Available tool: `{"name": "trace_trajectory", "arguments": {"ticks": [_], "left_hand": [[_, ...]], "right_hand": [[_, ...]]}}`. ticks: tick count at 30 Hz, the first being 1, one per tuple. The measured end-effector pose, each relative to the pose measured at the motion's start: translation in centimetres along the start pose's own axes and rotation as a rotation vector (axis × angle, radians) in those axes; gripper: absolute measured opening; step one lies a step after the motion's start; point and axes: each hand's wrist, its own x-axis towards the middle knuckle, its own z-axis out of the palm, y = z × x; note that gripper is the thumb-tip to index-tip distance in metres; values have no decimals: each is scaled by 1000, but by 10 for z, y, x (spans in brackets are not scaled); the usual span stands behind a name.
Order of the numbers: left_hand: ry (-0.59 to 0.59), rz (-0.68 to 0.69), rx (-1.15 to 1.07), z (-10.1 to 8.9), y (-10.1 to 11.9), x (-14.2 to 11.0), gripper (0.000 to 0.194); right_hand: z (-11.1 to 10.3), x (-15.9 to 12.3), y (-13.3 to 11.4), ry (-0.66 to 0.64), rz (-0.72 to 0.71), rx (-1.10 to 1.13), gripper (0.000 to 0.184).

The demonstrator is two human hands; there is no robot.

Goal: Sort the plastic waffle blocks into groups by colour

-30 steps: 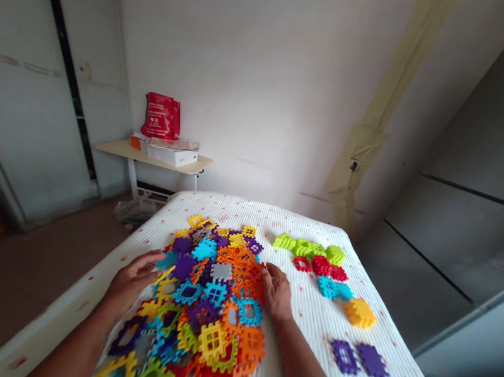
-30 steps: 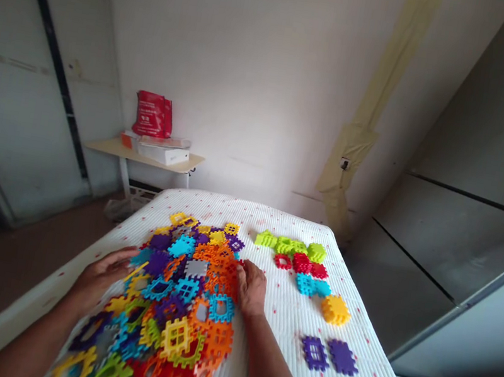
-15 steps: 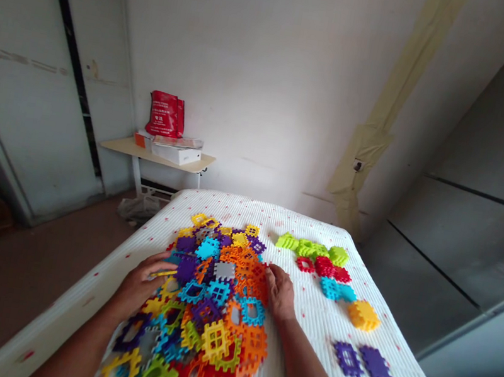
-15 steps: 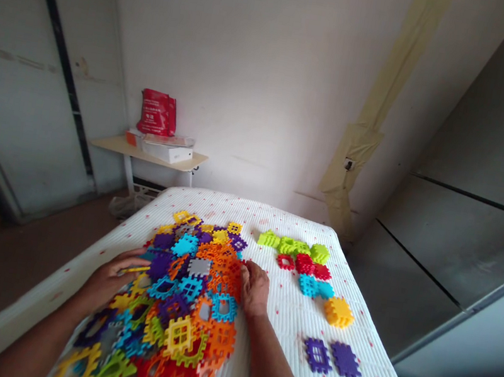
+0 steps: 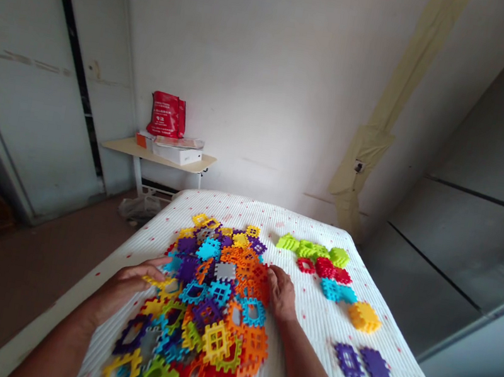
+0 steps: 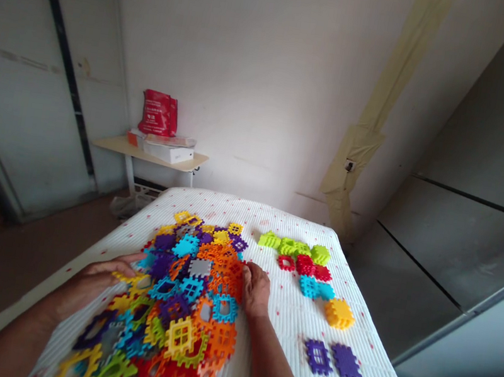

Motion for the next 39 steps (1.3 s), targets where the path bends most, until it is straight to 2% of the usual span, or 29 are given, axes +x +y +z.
{"name": "trace_trajectory", "arguments": {"ticks": [3,5,10,14,20,24,31,39], "left_hand": [[-17,19,-113,-2,1,-1,29],[44,51,-84,0,0,0,33],[227,110,139,12,-5,5,41],[277,157,367,24,0,6,49],[220,190,658,42,14,2,51],[140,193,863,46,17,0,54],[68,229,809,44,10,3,57],[70,266,694,43,5,5,54]], "right_hand": [[-2,0,-1,-6,-1,1,59],[-2,0,-2,-7,-3,0,59],[-1,-1,-1,15,-6,3,58],[0,0,1,14,-4,5,61],[-1,0,0,12,-5,4,64],[-2,-1,-2,10,-7,3,63],[-3,0,-5,10,-9,-9,61],[-4,-1,-6,13,-7,-12,62]]}}
